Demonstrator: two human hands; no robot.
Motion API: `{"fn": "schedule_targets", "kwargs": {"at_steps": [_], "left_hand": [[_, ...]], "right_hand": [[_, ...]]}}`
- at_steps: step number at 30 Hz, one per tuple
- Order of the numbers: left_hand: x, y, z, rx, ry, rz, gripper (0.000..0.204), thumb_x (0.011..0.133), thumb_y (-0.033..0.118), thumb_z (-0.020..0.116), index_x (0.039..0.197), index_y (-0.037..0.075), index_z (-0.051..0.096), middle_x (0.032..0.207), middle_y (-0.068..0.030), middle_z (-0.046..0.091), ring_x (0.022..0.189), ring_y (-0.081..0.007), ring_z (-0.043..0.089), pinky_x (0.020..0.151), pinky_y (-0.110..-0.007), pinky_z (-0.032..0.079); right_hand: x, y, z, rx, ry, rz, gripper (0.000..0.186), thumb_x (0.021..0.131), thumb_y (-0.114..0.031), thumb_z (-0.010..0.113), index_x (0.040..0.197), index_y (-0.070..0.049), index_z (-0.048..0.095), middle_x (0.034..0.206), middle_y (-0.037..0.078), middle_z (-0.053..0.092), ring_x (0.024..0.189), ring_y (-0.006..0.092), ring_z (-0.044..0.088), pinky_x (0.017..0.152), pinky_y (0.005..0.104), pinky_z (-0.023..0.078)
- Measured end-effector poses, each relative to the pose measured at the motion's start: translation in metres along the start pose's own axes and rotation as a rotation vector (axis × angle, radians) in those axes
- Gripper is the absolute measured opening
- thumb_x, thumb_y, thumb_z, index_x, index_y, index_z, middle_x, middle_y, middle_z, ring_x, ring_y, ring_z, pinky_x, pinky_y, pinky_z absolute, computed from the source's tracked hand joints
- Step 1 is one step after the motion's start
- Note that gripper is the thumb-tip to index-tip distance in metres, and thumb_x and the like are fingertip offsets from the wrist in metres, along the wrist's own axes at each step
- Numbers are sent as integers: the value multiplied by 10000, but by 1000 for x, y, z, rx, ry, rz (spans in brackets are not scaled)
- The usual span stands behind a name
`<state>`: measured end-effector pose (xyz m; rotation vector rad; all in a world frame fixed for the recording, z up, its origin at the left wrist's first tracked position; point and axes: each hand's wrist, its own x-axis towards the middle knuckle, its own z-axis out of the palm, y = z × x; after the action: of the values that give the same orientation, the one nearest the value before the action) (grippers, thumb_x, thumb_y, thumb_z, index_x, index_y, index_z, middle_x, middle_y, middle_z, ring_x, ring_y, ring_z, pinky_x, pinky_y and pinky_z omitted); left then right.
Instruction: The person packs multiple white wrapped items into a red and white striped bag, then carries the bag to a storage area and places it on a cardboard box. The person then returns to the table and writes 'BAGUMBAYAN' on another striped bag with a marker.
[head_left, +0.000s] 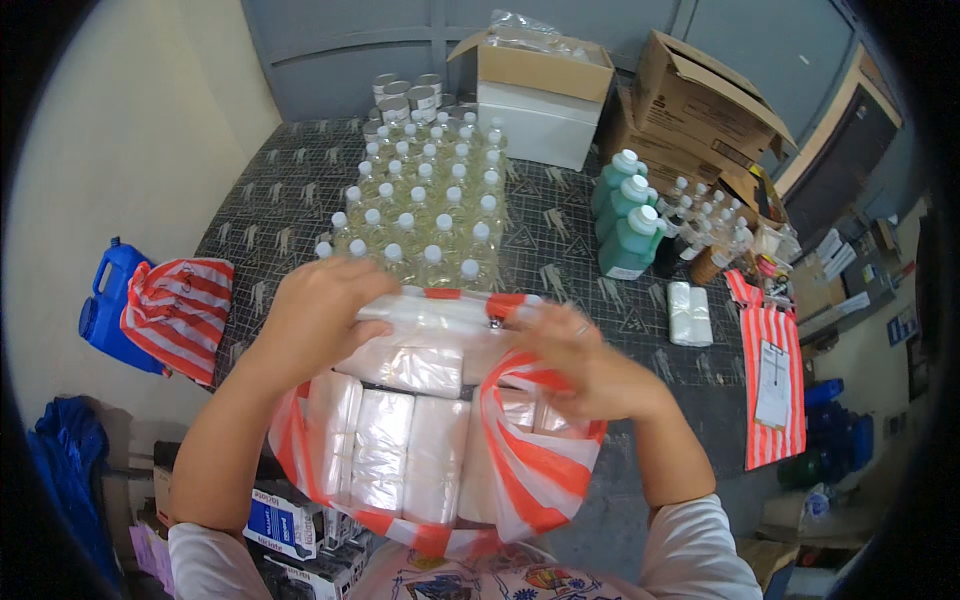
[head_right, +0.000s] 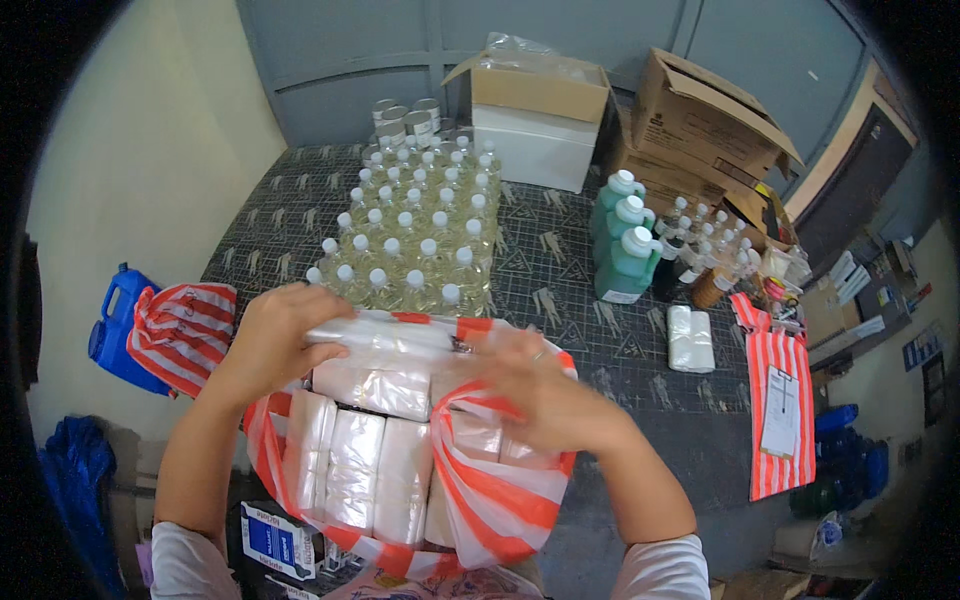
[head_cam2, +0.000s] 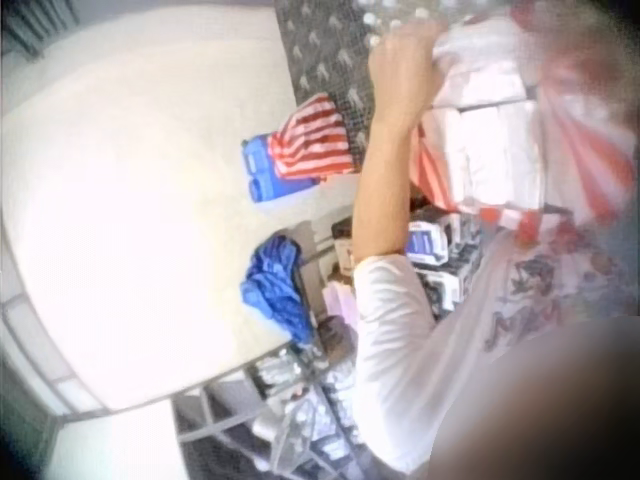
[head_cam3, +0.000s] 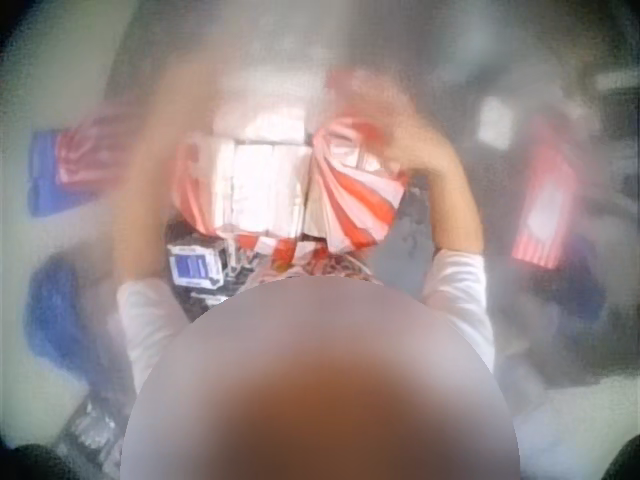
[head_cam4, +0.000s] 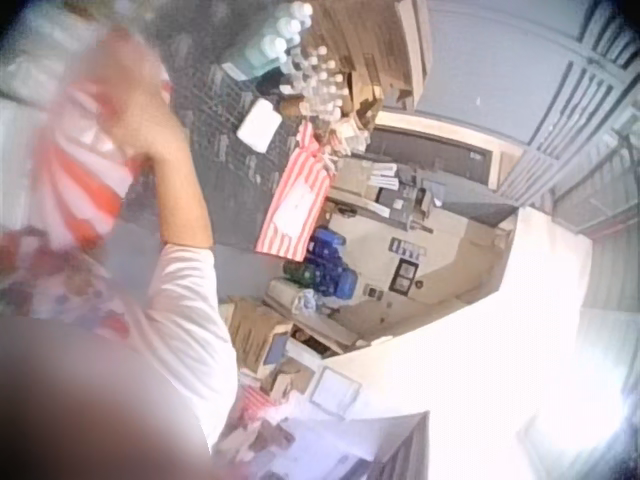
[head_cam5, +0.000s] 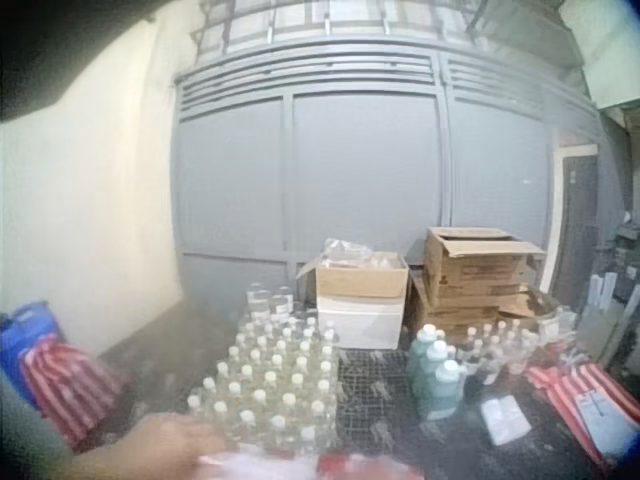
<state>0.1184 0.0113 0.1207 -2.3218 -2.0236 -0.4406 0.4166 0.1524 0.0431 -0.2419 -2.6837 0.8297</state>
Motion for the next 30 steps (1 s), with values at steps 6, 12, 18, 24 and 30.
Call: {"fn": "schedule_targets", "kwargs": {"at_steps": [6,12,18,24,30], "left_hand": [[-11,-7,49,145,218,174,373,705,123,796,1063,94,696,1072,-59,709,999,-263,664,840,-402,504],[14,-6,82,144,428,184,339,704,62,731,1041,76,697,1080,-64,701,999,-268,659,854,-396,503],[26,-4,100,91,457,223,289,785,49,642,1071,67,685,1090,-74,685,1055,-277,629,914,-411,484],[34,-6,134,-336,280,136,410,743,-37,714,1136,50,634,1172,-126,645,1132,-353,580,957,-446,490],[35,-12,140,-59,-147,5,443,767,-103,636,1180,51,593,1207,-156,628,1145,-390,558,973,-473,466]], "right_hand": [[-26,-20,-5,14,166,165,217,799,-135,740,1003,-70,707,966,57,718,999,257,601,1053,490,356],[-32,-47,-22,55,722,158,235,897,-260,700,828,-37,674,771,65,612,757,243,541,839,373,406],[-33,-72,-22,284,576,389,441,1024,-419,586,982,9,681,941,150,686,818,258,671,733,345,513],[-33,-53,-8,263,634,228,445,1023,-429,593,936,-2,680,859,110,655,757,199,622,689,329,479],[-55,-46,-5,292,807,291,414,1025,-408,591,935,-16,690,859,79,647,755,161,588,671,305,448]]}}
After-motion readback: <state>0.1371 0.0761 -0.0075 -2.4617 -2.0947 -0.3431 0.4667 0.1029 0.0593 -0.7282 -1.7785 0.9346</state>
